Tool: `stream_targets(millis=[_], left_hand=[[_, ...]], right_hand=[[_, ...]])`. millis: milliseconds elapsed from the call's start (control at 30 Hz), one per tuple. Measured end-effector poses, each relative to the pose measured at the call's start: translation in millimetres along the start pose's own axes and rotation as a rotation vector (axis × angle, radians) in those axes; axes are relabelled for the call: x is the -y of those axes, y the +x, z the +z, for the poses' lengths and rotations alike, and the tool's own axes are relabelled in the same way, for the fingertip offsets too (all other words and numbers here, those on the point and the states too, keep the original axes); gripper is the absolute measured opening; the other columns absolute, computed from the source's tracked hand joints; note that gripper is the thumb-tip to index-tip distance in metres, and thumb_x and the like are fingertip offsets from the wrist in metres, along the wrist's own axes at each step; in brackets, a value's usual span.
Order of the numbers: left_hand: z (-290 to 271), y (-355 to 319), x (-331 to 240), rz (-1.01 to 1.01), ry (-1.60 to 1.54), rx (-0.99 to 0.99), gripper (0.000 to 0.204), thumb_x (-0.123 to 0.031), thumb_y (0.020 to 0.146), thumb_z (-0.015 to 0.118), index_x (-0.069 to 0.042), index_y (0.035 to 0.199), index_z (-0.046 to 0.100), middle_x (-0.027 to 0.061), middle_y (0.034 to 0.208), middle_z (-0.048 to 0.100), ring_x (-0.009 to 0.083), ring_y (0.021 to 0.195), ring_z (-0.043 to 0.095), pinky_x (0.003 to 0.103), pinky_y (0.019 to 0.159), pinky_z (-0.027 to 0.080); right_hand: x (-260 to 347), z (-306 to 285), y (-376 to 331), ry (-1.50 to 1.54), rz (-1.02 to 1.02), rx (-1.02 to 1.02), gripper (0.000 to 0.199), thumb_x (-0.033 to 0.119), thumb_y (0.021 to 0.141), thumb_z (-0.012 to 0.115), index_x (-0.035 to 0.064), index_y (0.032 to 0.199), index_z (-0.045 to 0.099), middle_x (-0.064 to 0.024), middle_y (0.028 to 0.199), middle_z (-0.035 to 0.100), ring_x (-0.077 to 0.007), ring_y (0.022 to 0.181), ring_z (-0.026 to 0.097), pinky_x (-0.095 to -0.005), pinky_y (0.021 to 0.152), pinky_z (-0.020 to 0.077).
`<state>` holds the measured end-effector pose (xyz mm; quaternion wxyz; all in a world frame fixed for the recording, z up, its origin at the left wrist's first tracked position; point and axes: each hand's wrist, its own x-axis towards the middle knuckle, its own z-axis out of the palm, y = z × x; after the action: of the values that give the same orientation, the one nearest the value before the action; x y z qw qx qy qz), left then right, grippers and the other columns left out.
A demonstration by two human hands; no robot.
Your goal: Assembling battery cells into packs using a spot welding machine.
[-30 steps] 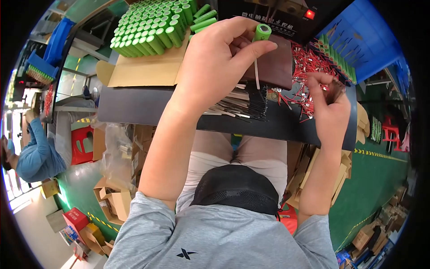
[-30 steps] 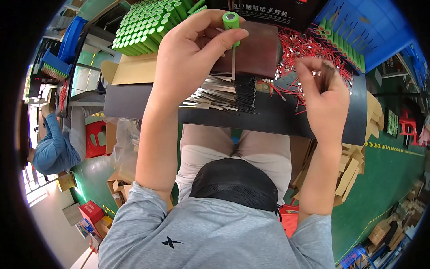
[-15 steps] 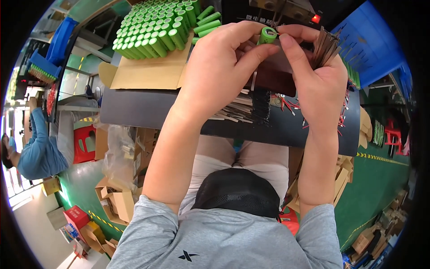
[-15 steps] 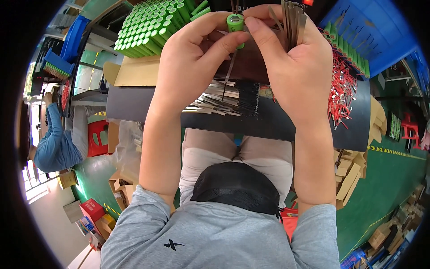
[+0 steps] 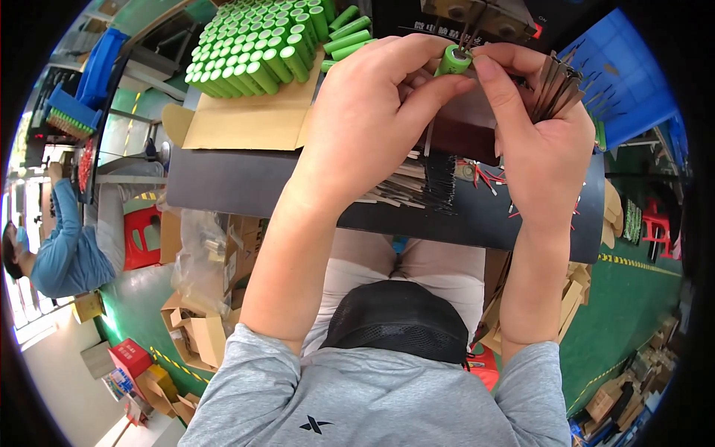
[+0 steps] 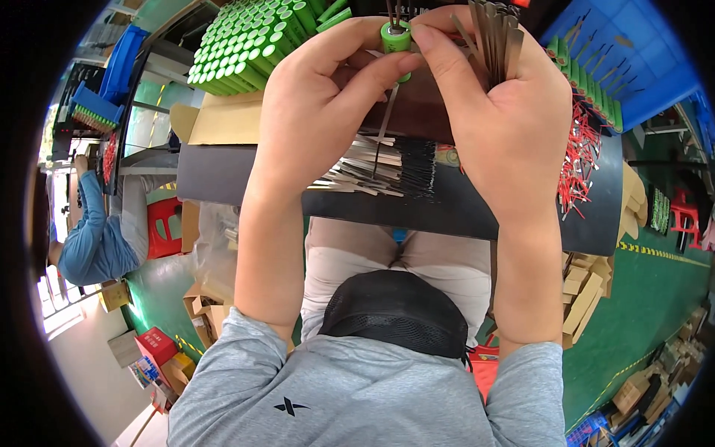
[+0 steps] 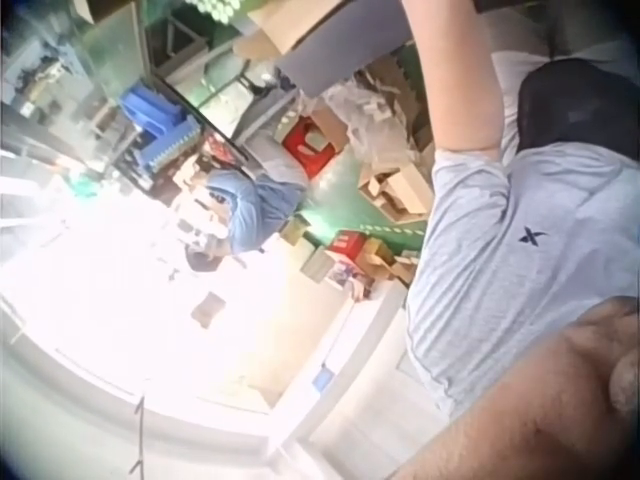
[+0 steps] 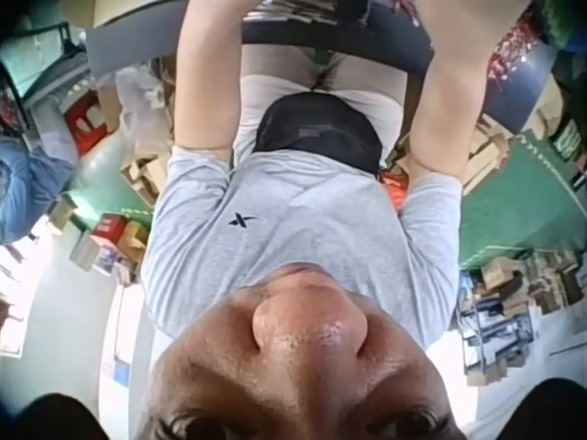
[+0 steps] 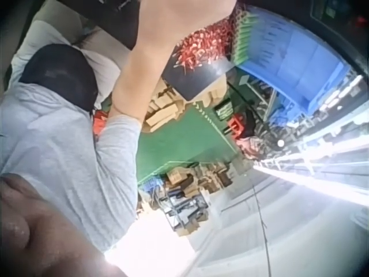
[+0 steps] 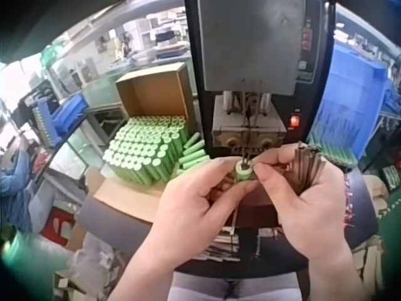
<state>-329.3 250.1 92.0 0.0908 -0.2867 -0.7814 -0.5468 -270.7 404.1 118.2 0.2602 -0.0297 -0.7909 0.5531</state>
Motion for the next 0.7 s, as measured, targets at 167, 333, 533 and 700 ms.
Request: stream_targets(millis=[167, 333, 533, 700], left_hand=[[-4.6, 3.1, -5.7, 0.088, 0.027, -0.037, 0.028, -0.019, 0.087, 0.081, -0.001, 0.106, 0.072, 0.0105, 0.077, 0.063, 0.0255, 0.068, 0.061, 0.037, 0.065, 0.05], [-5.6, 4.2, -5.4, 0.088, 0.033, -0.012, 0.029, -0.019, 0.087, 0.081, 0.0, 0.106, 0.071, 0.0112, 0.077, 0.063, 0.0248, 0.068, 0.062, 0.036, 0.065, 0.051], [-4.4, 1.7, -7.0, 0.04, -0.032, -0.023, 0.029, -0.018, 0.088, 0.08, 0.001, 0.109, 0.072, 0.0121, 0.079, 0.065, 0.0243, 0.068, 0.064, 0.035, 0.066, 0.053], [-5.2, 2.4, -8.5, 0.043, -0.007, -0.019, 0.029, -0.018, 0.088, 0.08, 0.001, 0.109, 0.072, 0.0125, 0.08, 0.067, 0.0244, 0.069, 0.064, 0.035, 0.065, 0.053]], right_hand=[[1.6, -1.4, 1.8, -0.032, 0.004, -0.005, 0.015, 0.013, 0.098, 0.075, 0.0025, 0.108, 0.077, 0.0056, 0.072, 0.065, -0.0001, 0.052, 0.044, -0.0202, 0.048, 0.0311], [-0.7, -3.1, 2.0, -0.026, 0.004, 0.0, 0.015, 0.013, 0.098, 0.076, 0.0024, 0.108, 0.077, 0.0054, 0.073, 0.065, 0.0, 0.052, 0.044, -0.02, 0.048, 0.0312], [-0.5, -1.4, 1.2, -0.009, 0.005, -0.001, 0.015, 0.012, 0.097, 0.076, 0.0019, 0.108, 0.077, 0.0046, 0.075, 0.066, -0.0001, 0.052, 0.045, -0.02, 0.048, 0.0321], [-0.9, -3.3, 3.1, -0.009, -0.014, 0.015, 0.015, 0.012, 0.097, 0.076, 0.0016, 0.108, 0.077, 0.0038, 0.076, 0.068, -0.0002, 0.052, 0.045, -0.0201, 0.048, 0.0331]])
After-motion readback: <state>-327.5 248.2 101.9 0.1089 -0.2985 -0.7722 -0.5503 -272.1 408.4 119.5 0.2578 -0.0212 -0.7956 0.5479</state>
